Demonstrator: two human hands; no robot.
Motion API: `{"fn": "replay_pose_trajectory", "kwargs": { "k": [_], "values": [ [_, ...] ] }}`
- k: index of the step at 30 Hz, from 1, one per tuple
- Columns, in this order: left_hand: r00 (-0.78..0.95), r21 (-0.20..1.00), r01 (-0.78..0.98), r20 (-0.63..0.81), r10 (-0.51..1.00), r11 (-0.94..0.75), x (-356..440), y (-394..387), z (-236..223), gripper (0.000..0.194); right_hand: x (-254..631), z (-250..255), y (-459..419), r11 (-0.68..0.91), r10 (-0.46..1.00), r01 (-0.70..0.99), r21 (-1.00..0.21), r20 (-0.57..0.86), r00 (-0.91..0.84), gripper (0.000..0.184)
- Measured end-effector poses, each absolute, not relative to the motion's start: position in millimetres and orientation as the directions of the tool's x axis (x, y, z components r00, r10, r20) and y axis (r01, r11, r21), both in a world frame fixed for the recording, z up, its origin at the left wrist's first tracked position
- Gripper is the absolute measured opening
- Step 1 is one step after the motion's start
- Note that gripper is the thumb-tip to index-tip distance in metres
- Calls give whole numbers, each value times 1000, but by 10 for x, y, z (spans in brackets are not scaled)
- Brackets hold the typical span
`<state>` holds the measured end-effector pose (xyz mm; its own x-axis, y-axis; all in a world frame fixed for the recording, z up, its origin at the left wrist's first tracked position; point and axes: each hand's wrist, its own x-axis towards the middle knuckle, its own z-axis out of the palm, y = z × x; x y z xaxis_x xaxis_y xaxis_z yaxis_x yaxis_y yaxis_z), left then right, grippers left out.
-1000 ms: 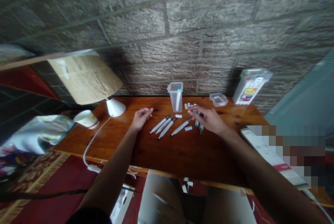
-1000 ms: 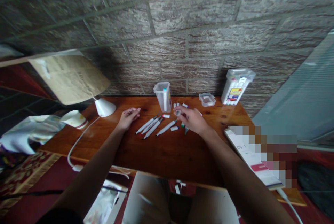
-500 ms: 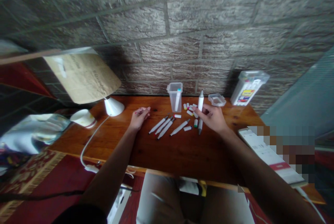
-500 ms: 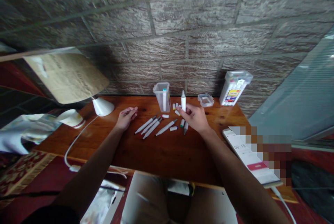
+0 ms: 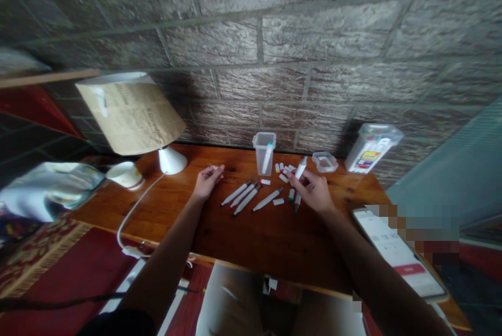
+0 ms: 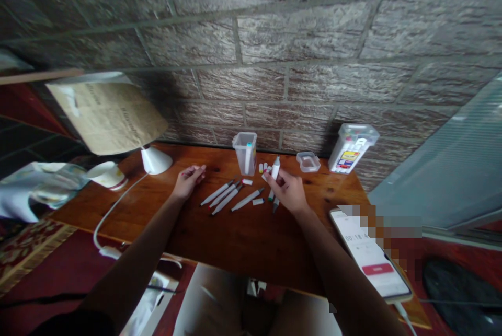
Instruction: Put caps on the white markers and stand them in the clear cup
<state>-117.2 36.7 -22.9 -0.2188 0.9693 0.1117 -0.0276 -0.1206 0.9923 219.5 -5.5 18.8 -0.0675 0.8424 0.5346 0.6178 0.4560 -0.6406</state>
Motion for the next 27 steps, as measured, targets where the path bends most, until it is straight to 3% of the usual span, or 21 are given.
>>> {"fn": "replay_pose_trajectory", "kwargs": {
  "k": [6,15,27],
  "values": [
    [-217,993,-44,94,972,-106,-1183,399,-224,47,2177,135,-32,477,844,606,-637,524,-113,39],
    [-195,991,11,136,971,-137,-1262,401,-324,41,2182,169,-72,453,834,572,-684,552,0,35],
    [-192,997,15,78,978,-76,-1203,356,-230,44,2148,148,-93,457,821,592,-664,571,7,28]
  ]
}}
